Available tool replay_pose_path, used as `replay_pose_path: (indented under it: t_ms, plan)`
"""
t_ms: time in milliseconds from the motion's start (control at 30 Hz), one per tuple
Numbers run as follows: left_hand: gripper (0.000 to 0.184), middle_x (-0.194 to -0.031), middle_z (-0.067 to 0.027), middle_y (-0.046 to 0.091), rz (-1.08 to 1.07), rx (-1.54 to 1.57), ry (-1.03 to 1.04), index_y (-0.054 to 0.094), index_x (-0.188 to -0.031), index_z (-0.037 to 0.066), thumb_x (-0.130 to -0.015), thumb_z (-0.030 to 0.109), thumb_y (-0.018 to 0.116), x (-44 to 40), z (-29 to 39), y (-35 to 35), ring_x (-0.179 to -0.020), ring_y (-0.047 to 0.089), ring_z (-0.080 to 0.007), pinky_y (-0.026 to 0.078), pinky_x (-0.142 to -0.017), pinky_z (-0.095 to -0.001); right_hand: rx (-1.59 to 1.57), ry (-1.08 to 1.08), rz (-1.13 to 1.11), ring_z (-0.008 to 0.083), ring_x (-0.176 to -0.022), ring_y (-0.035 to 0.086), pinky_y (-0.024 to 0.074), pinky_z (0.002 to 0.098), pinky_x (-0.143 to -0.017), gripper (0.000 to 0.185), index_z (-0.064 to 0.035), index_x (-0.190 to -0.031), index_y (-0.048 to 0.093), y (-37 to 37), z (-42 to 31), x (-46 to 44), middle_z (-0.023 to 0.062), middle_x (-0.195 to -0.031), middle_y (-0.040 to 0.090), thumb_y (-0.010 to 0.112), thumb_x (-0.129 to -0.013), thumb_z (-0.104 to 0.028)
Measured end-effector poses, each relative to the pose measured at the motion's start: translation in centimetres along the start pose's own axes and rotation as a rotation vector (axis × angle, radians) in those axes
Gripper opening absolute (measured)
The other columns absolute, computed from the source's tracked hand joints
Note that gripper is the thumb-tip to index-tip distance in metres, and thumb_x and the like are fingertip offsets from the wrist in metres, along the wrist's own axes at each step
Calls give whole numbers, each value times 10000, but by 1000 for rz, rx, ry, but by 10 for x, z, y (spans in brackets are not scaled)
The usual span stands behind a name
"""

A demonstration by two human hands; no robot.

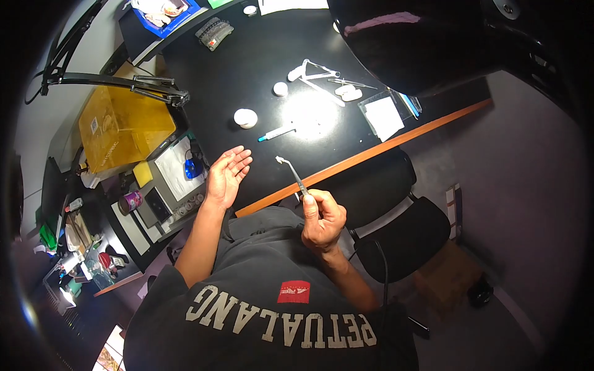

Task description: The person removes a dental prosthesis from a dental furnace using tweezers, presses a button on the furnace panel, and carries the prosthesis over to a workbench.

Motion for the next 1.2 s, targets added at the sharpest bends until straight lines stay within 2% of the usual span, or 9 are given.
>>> replay_pose_path:
  t_ms: [167, 667, 867, 933, 967, 1000, 1100, 1133, 1200]
  plan:
    - [276, -1132, -130, 655, -6, -8, -2, 583, -1182, 20, -962, 171, 509, -1, 1, -1, -1022, 616, -193, 465, -880, -308, 85, -90, 4, 21, -487, 391, 289, 214, -447, 81, 34, -886, 622, 2, -7, 2, -18, -603, 525, 607, -921, -37]
    - [300, -1160, -130, 648, -21, -33, -3, 568, -1208, 26, -973, 197, 492, -6, 1, -5, -1049, 616, -204, 474, -891, -317, 144, -202, 16, 75, -485, 463, 345, 236, -457, 63, 25, -866, 624, 6, -21, 3, 35, -625, 580, 614, -901, -27]
    - [300, -1163, -131, 648, -22, -37, -1, 567, -1207, 25, -974, 196, 489, -6, 3, -5, -1049, 615, -205, 474, -891, -316, 148, -205, 2, 25, -498, 411, 308, 197, -464, 152, 38, -871, 616, 8, -20, 3, -2, -629, 537, 579, -946, -90]
    - [283, -1140, -135, 654, -16, -16, 6, 578, -1189, 18, -964, 173, 505, -5, 5, -5, -1031, 618, -200, 470, -882, -310, -2, 78, 58, 53, -495, 426, 329, 210, -472, 127, 22, -874, 605, -2, 13, 1, -14, -613, 523, 558, -943, -73]
    - [275, -1129, -137, 657, -14, -6, 9, 583, -1180, 14, -959, 162, 514, -5, 5, -5, -1022, 619, -197, 469, -877, -308, -159, 222, 110, 32, -474, 353, 289, 200, -459, 177, 1, -868, 593, -8, 37, -4, -53, -591, 455, 521, -982, -113]
    - [282, -1141, -136, 654, -20, -17, 11, 579, -1187, 18, -962, 172, 507, -5, 5, -6, -1031, 618, -200, 470, -884, -312, -488, 349, 219, 21, -453, 277, 247, 214, -434, 208, -17, -859, 593, -11, 61, -8, -69, -562, 378, 516, -1003, -145]
    - [297, -1163, -133, 649, -27, -45, 15, 572, -1201, 25, -967, 190, 494, -8, 2, -12, -1048, 616, -207, 470, -897, -320, -630, 551, 309, 29, -441, 221, 211, 223, -418, 214, -37, -860, 596, -16, 111, -8, -77, -551, 309, 531, -1007, -177]
    - [298, -1162, -133, 650, -23, -55, 14, 573, -1201, 25, -966, 190, 494, -9, 2, -12, -1048, 616, -207, 469, -898, -320, -603, 716, 197, 31, -443, 223, 210, 220, -422, 210, -43, -852, 596, -5, 121, 0, -77, -550, 312, 532, -1004, -174]
    - [297, -1159, -133, 651, -17, -72, 13, 575, -1200, 24, -965, 188, 495, -8, 1, -13, -1047, 616, -207, 469, -898, -320, -750, 836, -17, 33, -444, 225, 210, 216, -427, 211, -45, -850, 603, 17, 120, 14, -78, -551, 313, 537, -999, -178]
Point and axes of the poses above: each hand's wrist, its own x-axis away from the middle knuckle, its own y-axis out of the palm, z = x × y, the point moved 7 cm from there along -x, towards the middle knuckle
